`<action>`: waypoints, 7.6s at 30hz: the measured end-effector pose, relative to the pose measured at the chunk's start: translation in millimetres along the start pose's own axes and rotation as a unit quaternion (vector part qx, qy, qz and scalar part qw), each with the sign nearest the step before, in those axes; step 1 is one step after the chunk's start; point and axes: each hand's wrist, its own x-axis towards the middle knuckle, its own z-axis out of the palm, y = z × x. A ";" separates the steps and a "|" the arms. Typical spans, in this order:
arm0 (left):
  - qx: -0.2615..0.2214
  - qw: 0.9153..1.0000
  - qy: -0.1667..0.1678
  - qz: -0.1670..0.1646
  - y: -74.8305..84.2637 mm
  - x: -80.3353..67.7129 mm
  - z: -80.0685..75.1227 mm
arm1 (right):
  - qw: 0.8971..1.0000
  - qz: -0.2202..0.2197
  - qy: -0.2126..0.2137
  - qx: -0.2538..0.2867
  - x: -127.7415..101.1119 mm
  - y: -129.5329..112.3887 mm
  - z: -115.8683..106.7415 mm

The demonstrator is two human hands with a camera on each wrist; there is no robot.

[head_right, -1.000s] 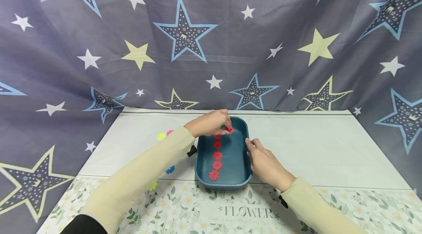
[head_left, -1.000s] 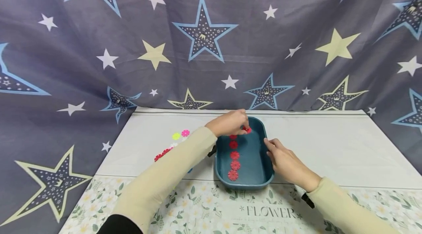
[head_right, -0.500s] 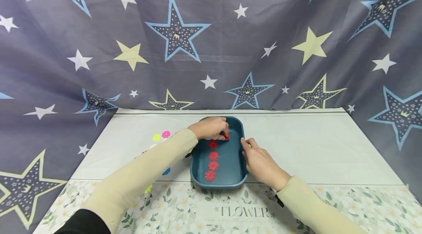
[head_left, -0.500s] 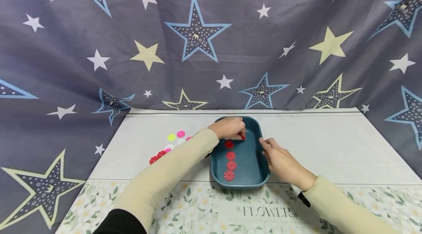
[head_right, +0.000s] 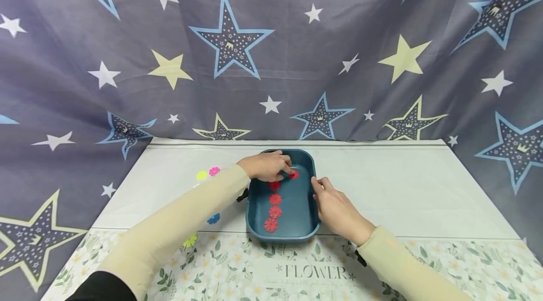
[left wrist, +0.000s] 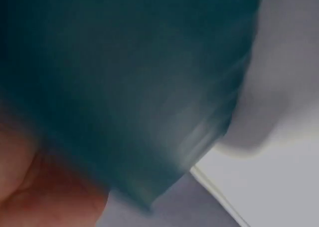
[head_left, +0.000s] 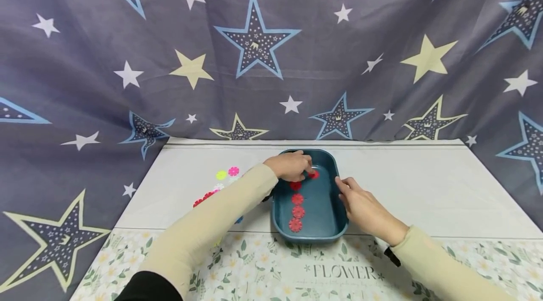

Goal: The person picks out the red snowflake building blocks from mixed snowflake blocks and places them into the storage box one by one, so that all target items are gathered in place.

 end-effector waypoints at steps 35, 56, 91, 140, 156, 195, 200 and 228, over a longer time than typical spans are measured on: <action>-0.146 0.946 0.174 -0.233 -67.7 -249.1 118.4 | 1.000 0.010 0.012 0.008 -4.0 1.2 0.9; -0.186 0.926 0.124 -0.305 -64.2 -240.2 119.6 | 1.000 -0.001 0.021 0.007 -3.6 -2.7 2.4; -0.052 0.939 0.333 -0.066 -8.1 -173.3 22.1 | 1.000 -0.006 0.029 0.002 -3.4 -2.3 4.7; -0.059 0.998 0.019 0.017 57.4 -34.3 20.9 | 0.999 -0.016 0.031 0.002 -2.7 2.5 6.0; 0.014 1.000 -0.010 -0.025 50.7 -21.9 20.4 | 0.999 -0.013 0.033 -0.005 -2.3 2.0 5.8; -0.198 0.956 0.115 -0.181 -70.6 -221.7 87.7 | 0.998 -0.032 0.046 -0.006 -8.4 2.6 -3.3; -0.228 0.948 0.118 -0.190 -81.6 -228.0 104.0 | 0.998 -0.037 0.054 -0.008 -6.3 2.9 -1.3; -0.110 0.944 0.304 -0.071 -64.7 -212.8 73.4 | 0.999 -0.018 0.031 -0.004 -3.7 -0.8 6.4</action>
